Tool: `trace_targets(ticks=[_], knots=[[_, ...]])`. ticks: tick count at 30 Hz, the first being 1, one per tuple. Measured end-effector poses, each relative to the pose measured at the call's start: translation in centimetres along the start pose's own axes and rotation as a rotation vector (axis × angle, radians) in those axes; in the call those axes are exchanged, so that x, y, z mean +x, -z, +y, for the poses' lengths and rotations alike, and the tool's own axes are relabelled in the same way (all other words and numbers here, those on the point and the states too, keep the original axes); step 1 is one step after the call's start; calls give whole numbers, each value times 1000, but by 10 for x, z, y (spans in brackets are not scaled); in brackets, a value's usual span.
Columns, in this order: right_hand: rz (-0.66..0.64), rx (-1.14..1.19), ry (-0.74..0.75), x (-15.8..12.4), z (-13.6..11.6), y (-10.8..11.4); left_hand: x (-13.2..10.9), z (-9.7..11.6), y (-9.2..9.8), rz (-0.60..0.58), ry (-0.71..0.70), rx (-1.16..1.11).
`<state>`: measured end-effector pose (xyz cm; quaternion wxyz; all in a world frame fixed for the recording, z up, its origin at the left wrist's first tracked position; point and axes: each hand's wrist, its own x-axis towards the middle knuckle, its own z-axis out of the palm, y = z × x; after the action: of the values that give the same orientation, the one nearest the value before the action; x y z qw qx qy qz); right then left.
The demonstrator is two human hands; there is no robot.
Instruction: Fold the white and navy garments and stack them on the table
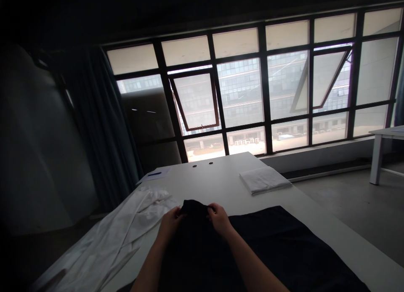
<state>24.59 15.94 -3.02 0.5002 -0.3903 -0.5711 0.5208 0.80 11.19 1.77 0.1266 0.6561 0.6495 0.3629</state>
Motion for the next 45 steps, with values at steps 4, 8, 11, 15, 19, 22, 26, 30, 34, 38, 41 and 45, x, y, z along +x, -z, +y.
trace_targets(ticks=[4,8,11,15,19,22,26,30,34,38,41,45], knots=[[-7,-22,25,0,-1,1,0,-4,1,-8,-1,61],[-3,-31,31,1,-1,1,2,-3,1,-23,-9,90],[4,-35,36,2,-1,1,1,-1,1,-59,-22,83],[14,-39,44,2,-2,1,-3,-3,-1,-168,-47,56],[12,-43,54,2,-3,2,-5,-9,-2,-185,-31,99],[10,-47,63,2,-3,3,-4,-11,-1,-125,-9,140],[10,-55,79,3,-2,3,-5,-9,1,-113,4,119],[26,-52,87,3,-1,3,-6,-6,1,-164,12,65],[56,-64,110,4,-3,6,-7,-9,6,-212,0,22],[82,-84,132,3,-4,7,-5,-18,15,-248,-1,19],[85,-101,127,2,-5,4,0,-26,17,-234,14,52],[61,-144,115,0,-8,2,4,-30,14,-175,30,119]])
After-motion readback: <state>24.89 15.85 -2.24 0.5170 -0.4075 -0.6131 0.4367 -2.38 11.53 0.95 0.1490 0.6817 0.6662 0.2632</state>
